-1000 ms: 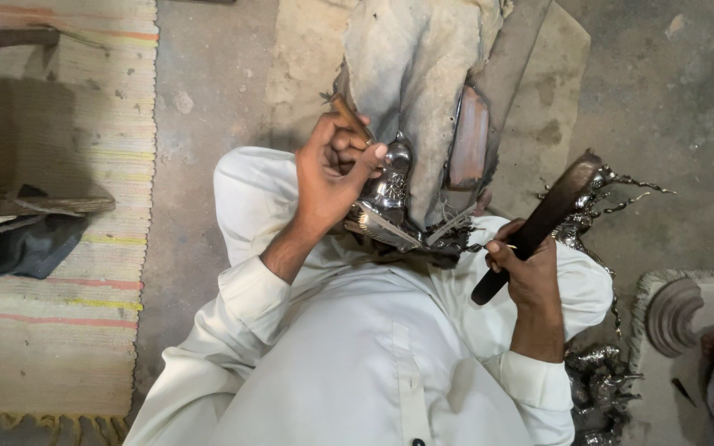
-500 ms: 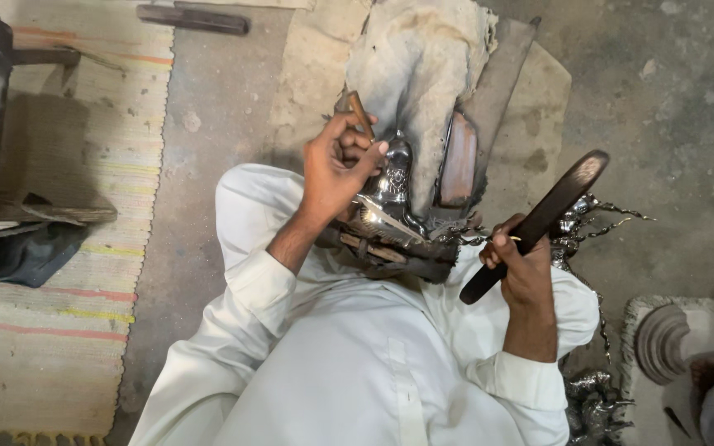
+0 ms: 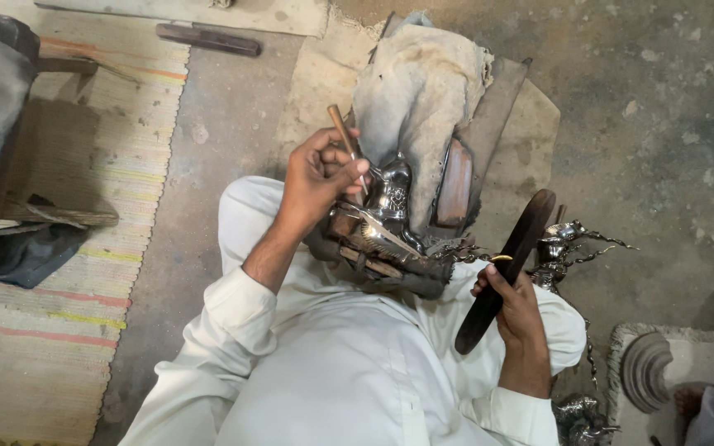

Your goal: The person sits cross-legged on the floor with a leather sandbag on their lap, holding a small punch against a silver-colored ornamental metal object and striking the punch with a wooden mallet to shape and detail it. They reposition the object and the punch repeatedly, and later work on an animal-shaped metal figurine the same way.

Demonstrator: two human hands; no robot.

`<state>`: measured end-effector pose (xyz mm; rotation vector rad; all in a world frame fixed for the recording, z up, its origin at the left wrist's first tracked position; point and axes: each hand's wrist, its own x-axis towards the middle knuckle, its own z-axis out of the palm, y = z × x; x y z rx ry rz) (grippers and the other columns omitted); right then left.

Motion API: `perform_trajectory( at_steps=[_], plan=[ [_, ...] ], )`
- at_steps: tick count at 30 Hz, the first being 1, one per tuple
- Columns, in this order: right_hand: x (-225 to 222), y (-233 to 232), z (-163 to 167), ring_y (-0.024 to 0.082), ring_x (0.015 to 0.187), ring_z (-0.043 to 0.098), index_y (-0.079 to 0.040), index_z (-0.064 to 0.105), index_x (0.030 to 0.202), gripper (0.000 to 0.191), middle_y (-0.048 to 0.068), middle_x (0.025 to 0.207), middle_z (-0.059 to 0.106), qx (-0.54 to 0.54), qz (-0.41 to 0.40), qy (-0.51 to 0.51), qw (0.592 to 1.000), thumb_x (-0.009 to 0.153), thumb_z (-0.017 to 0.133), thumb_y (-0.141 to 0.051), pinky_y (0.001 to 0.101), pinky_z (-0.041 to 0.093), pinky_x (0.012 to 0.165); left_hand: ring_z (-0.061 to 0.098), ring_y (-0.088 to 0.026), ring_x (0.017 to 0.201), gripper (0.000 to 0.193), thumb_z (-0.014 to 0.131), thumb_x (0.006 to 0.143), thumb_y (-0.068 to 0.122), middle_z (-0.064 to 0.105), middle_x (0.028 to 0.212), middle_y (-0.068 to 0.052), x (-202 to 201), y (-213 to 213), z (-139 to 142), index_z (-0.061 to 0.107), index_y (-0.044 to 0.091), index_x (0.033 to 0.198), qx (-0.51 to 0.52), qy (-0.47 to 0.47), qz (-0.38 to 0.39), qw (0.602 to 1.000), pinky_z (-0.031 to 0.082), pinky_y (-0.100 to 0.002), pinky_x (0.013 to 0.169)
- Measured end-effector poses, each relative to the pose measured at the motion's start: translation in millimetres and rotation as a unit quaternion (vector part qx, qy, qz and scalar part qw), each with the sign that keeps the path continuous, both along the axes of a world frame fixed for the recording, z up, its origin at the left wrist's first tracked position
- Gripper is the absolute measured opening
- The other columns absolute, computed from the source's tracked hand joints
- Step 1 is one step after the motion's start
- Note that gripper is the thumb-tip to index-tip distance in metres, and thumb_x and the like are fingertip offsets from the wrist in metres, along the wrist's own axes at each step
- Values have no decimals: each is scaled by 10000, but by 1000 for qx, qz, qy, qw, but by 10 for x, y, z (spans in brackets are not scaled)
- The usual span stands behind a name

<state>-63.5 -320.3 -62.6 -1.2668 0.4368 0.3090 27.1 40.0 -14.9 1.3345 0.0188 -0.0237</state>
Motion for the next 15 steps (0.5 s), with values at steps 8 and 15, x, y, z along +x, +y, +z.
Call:
perform_trajectory(
  at_steps=[8,15],
  plan=[
    [-26,229,-120,148,676,595,-59,600,1070,237,37,782,597,-27,12,77,997,906,742,-156,326,518,610,731,-92,795,467,751,936,24,732,876,-48,-150,-20,64,556,-6,1359,22,8,-42,999,602,-222,659],
    [111,35,-48,129,696,613,-28,621,1235,367,24,826,632,-49,-10,19,999,896,731,-116,305,536,639,708,-73,761,442,794,880,15,740,877,-43,7,-181,138,624,20,1289,80,-28,-92,992,605,-225,645]
  ],
)
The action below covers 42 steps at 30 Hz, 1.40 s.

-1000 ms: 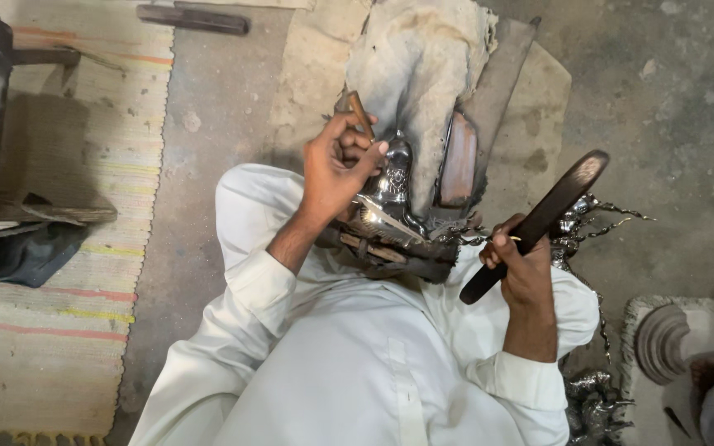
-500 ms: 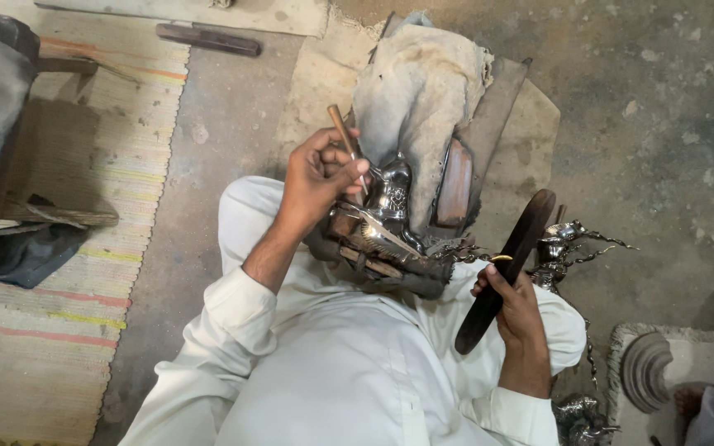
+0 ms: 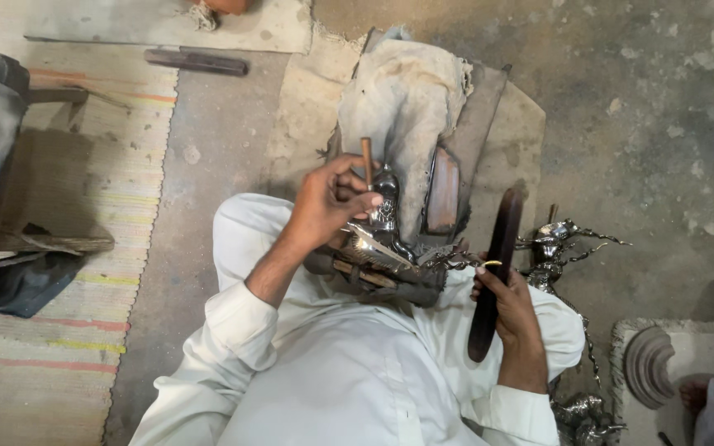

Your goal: The person sits cross-legged on the floor with a leather sandbag on their lap, holding a small punch against a silver-colored ornamental metal object and striking the punch with a wooden mallet to shape and detail it. They reposition the object and the punch repeatedly, and later work on an animal-shaped metal figurine the same way.

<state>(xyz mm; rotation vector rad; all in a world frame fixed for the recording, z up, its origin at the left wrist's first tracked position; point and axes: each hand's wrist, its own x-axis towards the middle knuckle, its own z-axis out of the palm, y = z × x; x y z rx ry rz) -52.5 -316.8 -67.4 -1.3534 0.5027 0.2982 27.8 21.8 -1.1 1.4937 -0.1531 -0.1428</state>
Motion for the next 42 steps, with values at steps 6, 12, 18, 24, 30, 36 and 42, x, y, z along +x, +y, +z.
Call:
perform_trajectory(
  at_steps=[6,12,18,24,30,36,42],
  plan=[
    [153,-261,103,134,717,630,-21,612,1287,398,26,849,643,-36,5,-40,999,914,724,-103,305,543,669,684,-69,750,439,839,877,74,755,854,-52,66,-185,51,623,27,1256,106,-24,7,994,584,-248,678],
    [383,-448,300,143,756,658,-38,594,1260,391,17,866,648,-71,66,-94,991,904,753,-67,310,550,719,695,-81,741,429,843,859,93,765,863,-56,185,-213,148,625,1,1216,150,-51,-14,987,578,-266,662],
    [546,-451,513,123,763,641,-50,621,1238,393,-1,873,641,-99,134,-82,983,878,775,-76,303,538,711,779,-135,769,438,850,843,125,794,866,-100,216,-265,224,633,12,1206,209,-59,-60,974,603,-298,673],
    [729,-336,633,81,812,634,-65,627,1211,416,-38,911,638,-165,248,-91,950,835,793,-134,271,547,715,800,-217,782,454,848,832,148,788,876,-134,177,-309,236,624,32,1209,241,-79,-65,965,597,-348,681],
    [932,-98,814,92,761,447,-32,606,1163,368,-27,877,472,-287,277,-191,897,923,835,-191,288,372,629,781,-271,829,432,833,856,151,787,875,-133,167,-304,211,617,41,1213,264,-137,-56,953,571,-390,700],
    [1210,77,1438,289,704,689,-147,670,1239,371,106,804,695,-587,340,-308,668,908,809,-241,423,517,650,799,-253,828,378,832,845,120,789,899,-131,145,-328,185,619,39,1146,239,-133,-47,961,591,-375,693],
    [1430,217,1840,348,756,720,-181,671,1238,380,112,795,723,-658,406,-283,567,868,756,-178,493,530,736,791,-233,761,367,851,829,97,780,856,-131,127,-333,205,613,32,1101,238,-96,-31,966,589,-361,662]
  ],
)
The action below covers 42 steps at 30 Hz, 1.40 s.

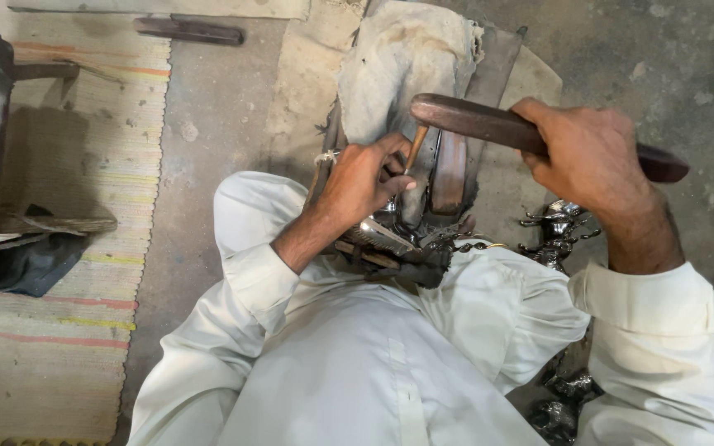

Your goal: The person sits cross-legged on the floor with a leather sandbag on their lap, holding a small punch against a silver-colored ornamental metal object and striking the punch with a wooden mallet to shape and detail it. They reposition the object and the punch repeatedly, and later work on an animal-shaped metal figurine the same way.

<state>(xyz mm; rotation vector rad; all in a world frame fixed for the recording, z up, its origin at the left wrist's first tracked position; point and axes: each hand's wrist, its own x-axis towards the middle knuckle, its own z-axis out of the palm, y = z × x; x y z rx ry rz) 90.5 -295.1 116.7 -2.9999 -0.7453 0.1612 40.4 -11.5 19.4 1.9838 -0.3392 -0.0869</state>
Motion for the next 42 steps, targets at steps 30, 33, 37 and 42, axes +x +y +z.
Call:
perform_trajectory(
  at_steps=[30,33,37,42],
  plan=[
    [-367,-291,-411,386,704,663,-91,601,1158,327,169,763,655,135,-133,27,981,921,751,-259,501,498,670,776,-325,906,439,837,819,96,786,916,-151,147,61,64,632,57,1206,19,-39,-145,988,563,-426,726],
    [-294,-235,-330,380,732,683,-131,623,1218,335,148,774,679,90,-59,-4,994,921,738,-231,494,502,689,788,-306,907,390,812,837,72,789,935,-147,106,60,60,644,52,1189,-7,-25,-135,990,572,-411,732],
    [-183,-121,-240,392,743,694,-154,622,1225,375,143,781,693,23,-50,9,998,882,760,-210,510,508,697,791,-282,859,362,835,830,86,788,912,-138,43,58,29,640,28,1129,-4,-15,-76,997,573,-395,711],
    [-76,-20,-94,380,783,713,-166,632,1219,352,135,834,716,-11,-51,-18,998,884,742,-172,517,526,751,794,-223,780,352,851,813,79,789,863,-116,29,39,-9,649,31,1097,-5,22,-45,999,598,-359,684]
  ],
)
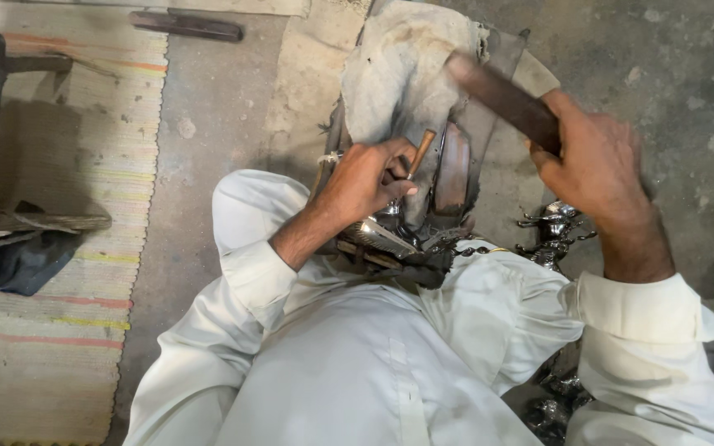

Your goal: The person sits cross-legged on the floor with a leather sandbag on their lap, holding a small punch against a silver-colored ornamental metal object and striking the punch with a wooden mallet to shape and detail it. They reposition the object and the punch repeatedly, and later work on an animal-shaped metal figurine the same way.

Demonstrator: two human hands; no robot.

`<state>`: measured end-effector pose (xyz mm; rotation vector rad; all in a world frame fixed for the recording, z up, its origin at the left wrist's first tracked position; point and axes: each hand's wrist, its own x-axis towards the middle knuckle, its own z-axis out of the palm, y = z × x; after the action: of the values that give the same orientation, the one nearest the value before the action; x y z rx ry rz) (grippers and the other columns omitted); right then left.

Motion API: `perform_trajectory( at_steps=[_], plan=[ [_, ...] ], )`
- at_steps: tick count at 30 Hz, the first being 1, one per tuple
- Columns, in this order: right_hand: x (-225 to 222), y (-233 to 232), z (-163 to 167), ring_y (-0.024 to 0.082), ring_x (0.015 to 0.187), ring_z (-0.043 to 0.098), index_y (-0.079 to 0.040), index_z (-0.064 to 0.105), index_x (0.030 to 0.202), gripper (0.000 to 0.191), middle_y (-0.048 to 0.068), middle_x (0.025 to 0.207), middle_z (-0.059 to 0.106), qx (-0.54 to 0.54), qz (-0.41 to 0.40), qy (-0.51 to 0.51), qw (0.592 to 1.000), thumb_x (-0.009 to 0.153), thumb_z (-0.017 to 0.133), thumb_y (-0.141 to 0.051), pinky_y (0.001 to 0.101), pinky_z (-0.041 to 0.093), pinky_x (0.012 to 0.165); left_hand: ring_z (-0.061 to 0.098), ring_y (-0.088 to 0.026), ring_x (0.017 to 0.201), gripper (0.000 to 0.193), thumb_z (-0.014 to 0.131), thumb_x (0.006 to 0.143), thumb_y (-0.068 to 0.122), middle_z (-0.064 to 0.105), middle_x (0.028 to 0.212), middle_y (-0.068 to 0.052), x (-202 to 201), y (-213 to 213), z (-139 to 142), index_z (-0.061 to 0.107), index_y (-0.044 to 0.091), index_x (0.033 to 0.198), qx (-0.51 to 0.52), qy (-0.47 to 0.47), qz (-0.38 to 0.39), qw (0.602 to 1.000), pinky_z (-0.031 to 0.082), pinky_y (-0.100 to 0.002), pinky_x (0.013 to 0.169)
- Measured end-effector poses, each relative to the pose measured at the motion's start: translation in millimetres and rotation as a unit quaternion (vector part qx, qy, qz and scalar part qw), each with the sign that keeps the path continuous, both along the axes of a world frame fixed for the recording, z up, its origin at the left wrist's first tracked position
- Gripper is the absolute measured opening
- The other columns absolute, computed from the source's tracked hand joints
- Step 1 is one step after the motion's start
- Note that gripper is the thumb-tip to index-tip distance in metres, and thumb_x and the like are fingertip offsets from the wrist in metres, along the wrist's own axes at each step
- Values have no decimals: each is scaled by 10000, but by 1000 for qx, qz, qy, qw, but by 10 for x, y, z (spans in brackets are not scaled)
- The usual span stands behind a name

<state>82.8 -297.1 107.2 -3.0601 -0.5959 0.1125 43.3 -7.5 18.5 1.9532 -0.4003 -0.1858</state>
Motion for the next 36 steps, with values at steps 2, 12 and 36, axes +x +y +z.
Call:
perform_trajectory(
  at_steps=[2,12,36],
  plan=[
    [0,14,2,382,808,715,-154,627,1166,312,135,847,722,13,32,55,998,875,738,-175,514,534,752,787,-217,801,364,854,821,76,787,870,-124,-19,19,-8,638,24,1110,-10,-30,4,1000,590,-360,696],
    [-124,-115,-261,418,778,683,-114,619,1130,313,158,780,694,71,-9,69,995,890,767,-249,520,492,686,788,-218,842,386,846,856,146,798,918,-150,30,109,-2,641,40,1166,-22,-36,-56,998,588,-367,730],
    [-432,-313,-415,386,736,669,-122,651,1228,362,145,783,680,105,-36,-17,994,896,778,-193,479,479,663,778,-301,885,389,816,841,89,794,914,-122,83,103,125,648,74,1192,27,-63,-123,990,554,-419,715]
  ],
)
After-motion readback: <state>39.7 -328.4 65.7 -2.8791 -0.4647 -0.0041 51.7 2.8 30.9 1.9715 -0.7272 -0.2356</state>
